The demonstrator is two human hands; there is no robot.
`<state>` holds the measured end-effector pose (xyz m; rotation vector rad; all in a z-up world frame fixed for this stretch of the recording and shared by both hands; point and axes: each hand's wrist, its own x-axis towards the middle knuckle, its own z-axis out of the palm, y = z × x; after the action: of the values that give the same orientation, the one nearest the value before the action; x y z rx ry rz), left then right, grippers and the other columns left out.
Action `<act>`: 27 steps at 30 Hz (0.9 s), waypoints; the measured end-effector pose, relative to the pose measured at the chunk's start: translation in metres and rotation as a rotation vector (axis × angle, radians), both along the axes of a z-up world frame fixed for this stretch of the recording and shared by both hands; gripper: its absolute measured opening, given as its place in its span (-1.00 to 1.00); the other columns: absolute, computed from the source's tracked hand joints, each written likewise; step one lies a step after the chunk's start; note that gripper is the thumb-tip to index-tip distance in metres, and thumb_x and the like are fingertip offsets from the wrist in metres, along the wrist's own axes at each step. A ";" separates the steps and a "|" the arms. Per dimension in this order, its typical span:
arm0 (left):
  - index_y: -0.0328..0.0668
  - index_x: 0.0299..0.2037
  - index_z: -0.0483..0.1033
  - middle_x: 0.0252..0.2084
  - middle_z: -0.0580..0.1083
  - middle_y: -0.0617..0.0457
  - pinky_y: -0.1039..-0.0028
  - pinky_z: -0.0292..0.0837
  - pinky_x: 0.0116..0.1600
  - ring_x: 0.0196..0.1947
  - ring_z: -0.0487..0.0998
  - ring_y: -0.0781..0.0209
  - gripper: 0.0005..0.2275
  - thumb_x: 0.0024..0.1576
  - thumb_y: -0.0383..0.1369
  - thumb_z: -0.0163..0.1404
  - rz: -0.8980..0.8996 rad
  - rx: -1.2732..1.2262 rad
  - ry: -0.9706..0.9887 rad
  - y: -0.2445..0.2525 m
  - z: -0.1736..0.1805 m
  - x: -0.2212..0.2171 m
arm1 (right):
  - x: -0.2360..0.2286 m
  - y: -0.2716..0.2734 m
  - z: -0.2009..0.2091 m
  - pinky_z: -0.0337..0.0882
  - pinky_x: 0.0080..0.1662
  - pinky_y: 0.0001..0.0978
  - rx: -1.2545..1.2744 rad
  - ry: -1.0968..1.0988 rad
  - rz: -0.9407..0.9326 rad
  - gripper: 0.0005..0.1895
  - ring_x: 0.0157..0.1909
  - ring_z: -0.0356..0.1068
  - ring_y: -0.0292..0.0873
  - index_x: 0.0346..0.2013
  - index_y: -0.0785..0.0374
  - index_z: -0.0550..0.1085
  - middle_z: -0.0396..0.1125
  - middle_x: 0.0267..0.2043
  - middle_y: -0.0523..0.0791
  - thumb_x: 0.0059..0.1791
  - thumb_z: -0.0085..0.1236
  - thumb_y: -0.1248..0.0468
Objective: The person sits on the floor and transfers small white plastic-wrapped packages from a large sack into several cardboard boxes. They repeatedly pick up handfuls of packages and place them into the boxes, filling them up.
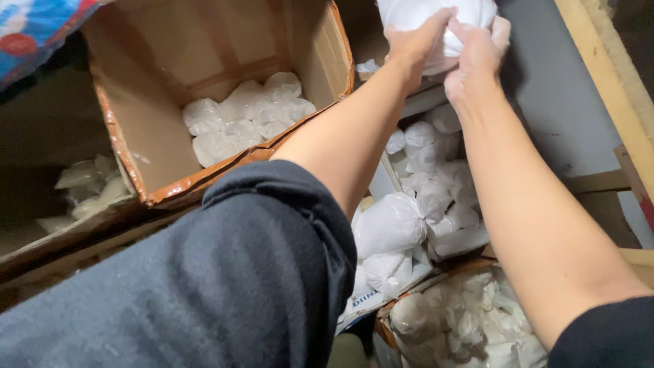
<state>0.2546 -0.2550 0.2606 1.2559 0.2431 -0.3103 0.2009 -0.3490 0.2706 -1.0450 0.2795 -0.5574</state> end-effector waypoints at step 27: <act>0.05 0.36 0.28 0.33 0.37 -0.16 0.09 -0.01 0.47 0.38 0.11 -0.43 -0.50 0.19 -0.11 -0.14 -0.414 0.786 -0.515 -0.096 -0.248 0.154 | 0.140 -0.081 -0.201 0.38 0.14 -0.29 -0.608 0.090 -0.010 -0.27 0.14 0.29 -0.12 0.26 0.12 0.14 0.22 0.15 -0.09 -0.13 0.12 0.61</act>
<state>0.4082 -0.3513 0.0122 2.1170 -0.3876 -0.2357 0.3409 -0.4295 0.0696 -1.6600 0.1960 -0.6211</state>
